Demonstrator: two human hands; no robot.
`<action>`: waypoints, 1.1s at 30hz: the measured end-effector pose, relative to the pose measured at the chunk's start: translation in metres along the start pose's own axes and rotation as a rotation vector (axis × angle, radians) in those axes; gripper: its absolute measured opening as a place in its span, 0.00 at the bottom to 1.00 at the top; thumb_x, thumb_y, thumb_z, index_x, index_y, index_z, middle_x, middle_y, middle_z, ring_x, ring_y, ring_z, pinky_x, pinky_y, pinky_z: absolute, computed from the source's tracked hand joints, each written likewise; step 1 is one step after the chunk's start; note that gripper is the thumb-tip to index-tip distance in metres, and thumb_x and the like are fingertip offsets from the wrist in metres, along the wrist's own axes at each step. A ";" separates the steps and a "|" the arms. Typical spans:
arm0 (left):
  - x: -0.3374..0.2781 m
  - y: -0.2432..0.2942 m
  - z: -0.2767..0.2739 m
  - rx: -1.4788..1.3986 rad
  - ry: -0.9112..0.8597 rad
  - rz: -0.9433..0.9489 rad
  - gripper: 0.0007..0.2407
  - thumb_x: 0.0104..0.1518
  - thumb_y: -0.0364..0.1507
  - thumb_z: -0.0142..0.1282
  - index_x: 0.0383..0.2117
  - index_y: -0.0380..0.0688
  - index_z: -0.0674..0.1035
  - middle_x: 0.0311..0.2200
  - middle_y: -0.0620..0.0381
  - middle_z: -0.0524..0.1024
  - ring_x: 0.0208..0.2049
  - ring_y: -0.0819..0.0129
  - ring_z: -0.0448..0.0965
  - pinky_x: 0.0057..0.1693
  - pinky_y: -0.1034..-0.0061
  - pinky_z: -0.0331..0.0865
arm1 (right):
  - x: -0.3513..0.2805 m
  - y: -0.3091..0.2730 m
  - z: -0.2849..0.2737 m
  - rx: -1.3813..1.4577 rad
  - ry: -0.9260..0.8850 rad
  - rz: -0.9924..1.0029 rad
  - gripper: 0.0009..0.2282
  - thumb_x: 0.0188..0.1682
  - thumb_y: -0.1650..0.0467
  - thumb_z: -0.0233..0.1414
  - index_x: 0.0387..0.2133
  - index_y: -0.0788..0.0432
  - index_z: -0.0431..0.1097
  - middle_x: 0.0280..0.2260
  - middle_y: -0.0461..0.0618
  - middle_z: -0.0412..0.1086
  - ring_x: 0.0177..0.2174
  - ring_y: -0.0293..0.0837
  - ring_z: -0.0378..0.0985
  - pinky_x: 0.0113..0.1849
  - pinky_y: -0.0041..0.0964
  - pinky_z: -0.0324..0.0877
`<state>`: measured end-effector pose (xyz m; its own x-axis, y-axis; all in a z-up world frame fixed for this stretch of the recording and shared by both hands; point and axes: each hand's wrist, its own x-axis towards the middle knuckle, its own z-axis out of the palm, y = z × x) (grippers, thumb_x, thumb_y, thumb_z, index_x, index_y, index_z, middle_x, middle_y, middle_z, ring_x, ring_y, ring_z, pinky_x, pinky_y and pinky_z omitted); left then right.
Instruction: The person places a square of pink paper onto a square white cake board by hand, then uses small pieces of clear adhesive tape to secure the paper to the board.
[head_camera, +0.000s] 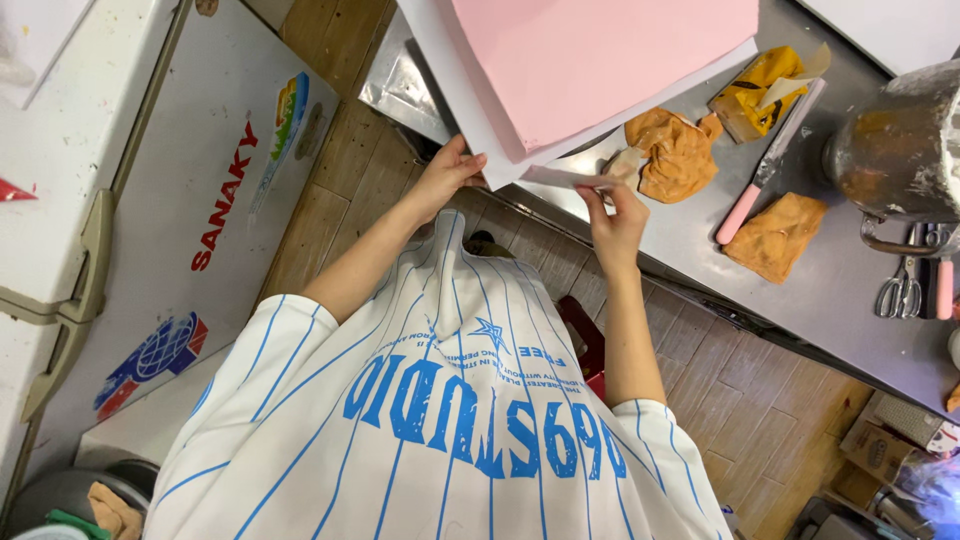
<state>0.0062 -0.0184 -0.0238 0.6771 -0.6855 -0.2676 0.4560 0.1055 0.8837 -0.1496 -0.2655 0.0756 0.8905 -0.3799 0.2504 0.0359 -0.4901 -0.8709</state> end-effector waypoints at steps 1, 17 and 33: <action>0.000 0.000 0.000 0.008 0.008 0.006 0.20 0.68 0.34 0.51 0.61 0.38 0.64 0.47 0.51 0.79 0.46 0.67 0.80 0.54 0.71 0.76 | 0.002 0.002 0.005 -0.035 0.014 0.023 0.05 0.51 0.80 0.61 0.37 0.64 0.75 0.35 0.52 0.78 0.33 0.40 0.78 0.37 0.31 0.71; -0.004 0.002 0.006 0.059 0.043 -0.016 0.20 0.68 0.37 0.50 0.61 0.42 0.64 0.47 0.54 0.78 0.48 0.68 0.79 0.57 0.70 0.75 | 0.018 0.023 0.021 -0.108 0.095 -0.099 0.04 0.49 0.80 0.64 0.33 0.67 0.76 0.34 0.51 0.78 0.27 0.40 0.67 0.31 0.32 0.63; -0.007 0.009 0.000 0.042 0.030 -0.029 0.22 0.68 0.38 0.51 0.63 0.40 0.64 0.46 0.51 0.79 0.48 0.67 0.79 0.59 0.68 0.73 | 0.029 0.016 0.017 -0.136 0.265 -0.132 0.04 0.52 0.77 0.63 0.36 0.65 0.74 0.31 0.51 0.78 0.29 0.39 0.82 0.31 0.31 0.73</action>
<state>0.0050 -0.0127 -0.0136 0.6810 -0.6660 -0.3044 0.4515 0.0546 0.8906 -0.1152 -0.2715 0.0615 0.7323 -0.4883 0.4748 0.0667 -0.6424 -0.7635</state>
